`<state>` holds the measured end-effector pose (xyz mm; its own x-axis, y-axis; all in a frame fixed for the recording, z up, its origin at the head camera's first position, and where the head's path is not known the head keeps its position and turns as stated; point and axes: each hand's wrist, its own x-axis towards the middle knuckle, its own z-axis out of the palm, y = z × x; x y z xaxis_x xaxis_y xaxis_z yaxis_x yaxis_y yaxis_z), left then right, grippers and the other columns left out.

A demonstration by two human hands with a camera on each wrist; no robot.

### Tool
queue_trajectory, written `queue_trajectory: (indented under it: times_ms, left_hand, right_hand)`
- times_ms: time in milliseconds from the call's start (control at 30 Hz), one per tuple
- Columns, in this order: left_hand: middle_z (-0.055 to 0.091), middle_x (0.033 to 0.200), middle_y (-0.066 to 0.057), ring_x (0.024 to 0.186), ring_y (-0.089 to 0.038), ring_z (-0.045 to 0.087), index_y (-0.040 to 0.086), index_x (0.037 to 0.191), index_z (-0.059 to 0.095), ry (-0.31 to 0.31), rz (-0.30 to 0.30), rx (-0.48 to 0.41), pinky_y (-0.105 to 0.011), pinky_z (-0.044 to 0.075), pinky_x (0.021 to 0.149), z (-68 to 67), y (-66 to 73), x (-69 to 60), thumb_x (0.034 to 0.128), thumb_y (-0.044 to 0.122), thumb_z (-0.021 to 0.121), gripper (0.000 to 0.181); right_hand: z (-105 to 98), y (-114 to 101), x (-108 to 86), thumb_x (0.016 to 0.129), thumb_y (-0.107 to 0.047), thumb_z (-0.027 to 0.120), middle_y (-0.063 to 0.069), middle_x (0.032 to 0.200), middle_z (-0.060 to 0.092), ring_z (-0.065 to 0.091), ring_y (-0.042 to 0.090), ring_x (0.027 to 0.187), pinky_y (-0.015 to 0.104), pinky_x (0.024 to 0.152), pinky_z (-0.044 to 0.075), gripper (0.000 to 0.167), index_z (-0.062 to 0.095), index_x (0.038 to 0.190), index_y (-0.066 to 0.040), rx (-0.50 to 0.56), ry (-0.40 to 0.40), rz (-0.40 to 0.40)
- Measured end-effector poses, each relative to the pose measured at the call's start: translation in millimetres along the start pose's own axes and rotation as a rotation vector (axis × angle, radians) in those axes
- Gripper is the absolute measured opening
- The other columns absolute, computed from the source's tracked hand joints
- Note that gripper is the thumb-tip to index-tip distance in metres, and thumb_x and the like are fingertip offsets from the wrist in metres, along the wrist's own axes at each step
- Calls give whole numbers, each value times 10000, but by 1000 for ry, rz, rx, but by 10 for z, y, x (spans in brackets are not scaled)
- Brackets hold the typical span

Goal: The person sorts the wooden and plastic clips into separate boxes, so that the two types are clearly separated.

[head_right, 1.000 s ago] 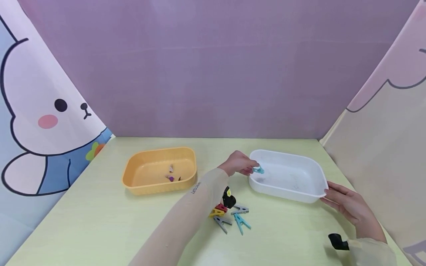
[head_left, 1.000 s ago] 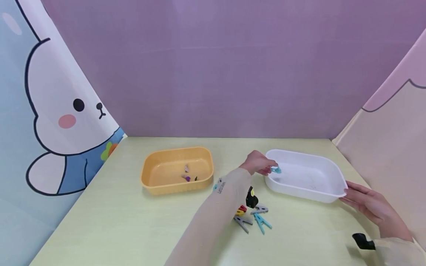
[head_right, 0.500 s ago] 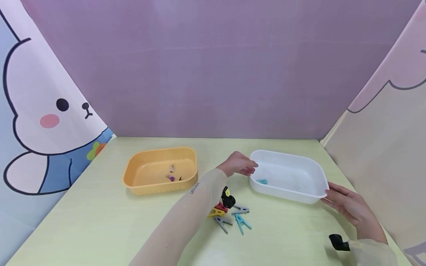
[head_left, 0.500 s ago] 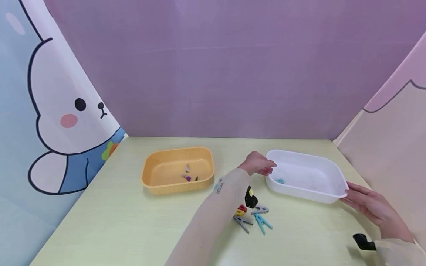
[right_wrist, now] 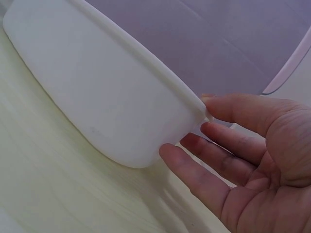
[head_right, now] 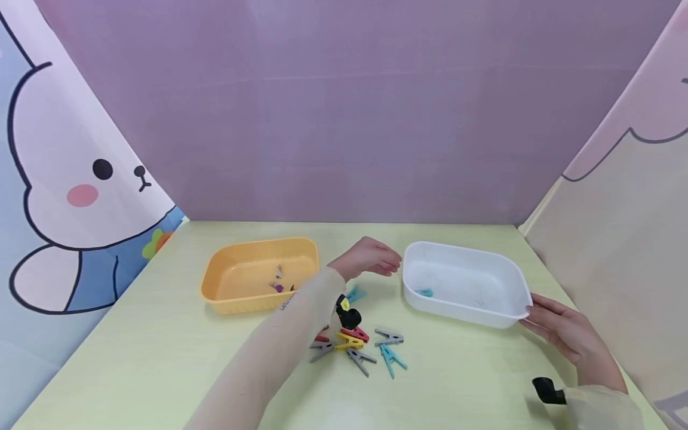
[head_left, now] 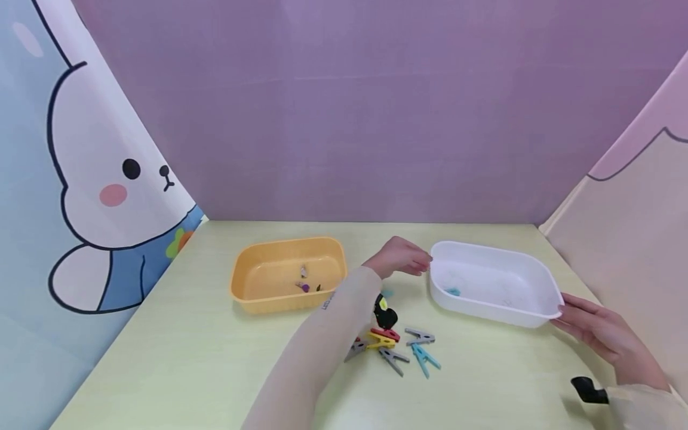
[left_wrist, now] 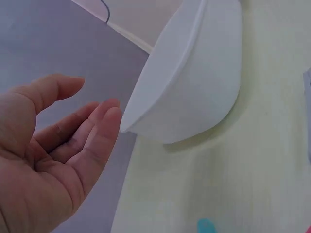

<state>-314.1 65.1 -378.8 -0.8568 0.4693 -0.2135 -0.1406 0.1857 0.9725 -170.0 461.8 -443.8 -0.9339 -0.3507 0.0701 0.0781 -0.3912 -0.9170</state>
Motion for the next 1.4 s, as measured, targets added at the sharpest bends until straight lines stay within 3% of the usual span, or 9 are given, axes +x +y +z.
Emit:
queue_trajectory:
  times_ms: [100, 200, 433, 700, 833, 1033, 1167, 1400]
  left_hand:
    - [735, 857, -119, 861, -285, 726, -40, 1013, 734, -6, 6, 18, -290, 617, 694, -125, 0, -32, 902, 99, 732, 178]
    - [738, 913, -142, 954, -330, 711, -32, 1032, 732, -10, 9, 43, -291, 616, 715, -229, -10, -102, 916, 117, 720, 190]
    - [729, 1007, -175, 941, -296, 712, -25, 1068, 728, -35, 18, 94, -305, 613, 758, -403, -86, -350, 942, 133, 692, 205]
    - [706, 1096, -216, 1014, -342, 686, 5, 1095, 732, -16, 3, 128, -319, 603, 802, -571, -241, -679, 968, 167, 667, 216]
    - [714, 1077, -201, 983, -310, 697, -29, 1149, 708, -35, -5, 145, -348, 598, 835, -651, -353, -824, 960, 158, 678, 268]
    - [724, 1022, -180, 878, -237, 708, -100, 1163, 674, -80, 50, 156, -385, 607, 813, -770, -536, -990, 946, 120, 679, 310]
    - [725, 1018, -184, 886, -264, 715, -121, 1151, 668, -95, 66, 158, -403, 610, 804, -825, -644, -1107, 944, 102, 670, 304]
    - [737, 946, -117, 844, -224, 719, -101, 1113, 695, -66, 59, 158, -348, 609, 790, -865, -824, -1257, 904, 90, 719, 284]
  right_hand:
    - [-36, 38, 37, 1005, 187, 259, 155, 1188, 687, 671, 290, 1083, 368, 923, 546, 521, 674, 1249, -12, 108, -78, -48]
    - [-59, 51, 52, 1006, 186, 252, 168, 1196, 682, 668, 293, 1088, 371, 925, 543, 519, 665, 1260, 1, 128, -109, -60]
    - [-76, 53, 59, 1004, 189, 253, 170, 1210, 676, 660, 290, 1106, 377, 935, 540, 518, 655, 1271, 2, 130, -125, -61]
    - [-66, 57, 54, 1008, 182, 265, 168, 1211, 675, 659, 283, 1108, 376, 939, 541, 505, 656, 1268, -3, 128, -122, -49]
    - [-73, 67, 50, 1011, 176, 260, 174, 1216, 671, 655, 289, 1115, 378, 948, 537, 501, 653, 1271, 4, 144, -134, -44]
    - [-110, 74, 72, 1010, 178, 251, 178, 1227, 666, 648, 289, 1127, 379, 957, 531, 508, 644, 1283, 6, 153, -150, -45]
    - [-129, 83, 105, 1009, 179, 241, 171, 1219, 670, 653, 281, 1120, 372, 951, 534, 521, 651, 1276, 0, 138, -141, -43]
    - [-177, 105, 126, 1008, 181, 238, 173, 1230, 665, 649, 286, 1127, 381, 955, 532, 520, 645, 1281, 6, 152, -155, -37]
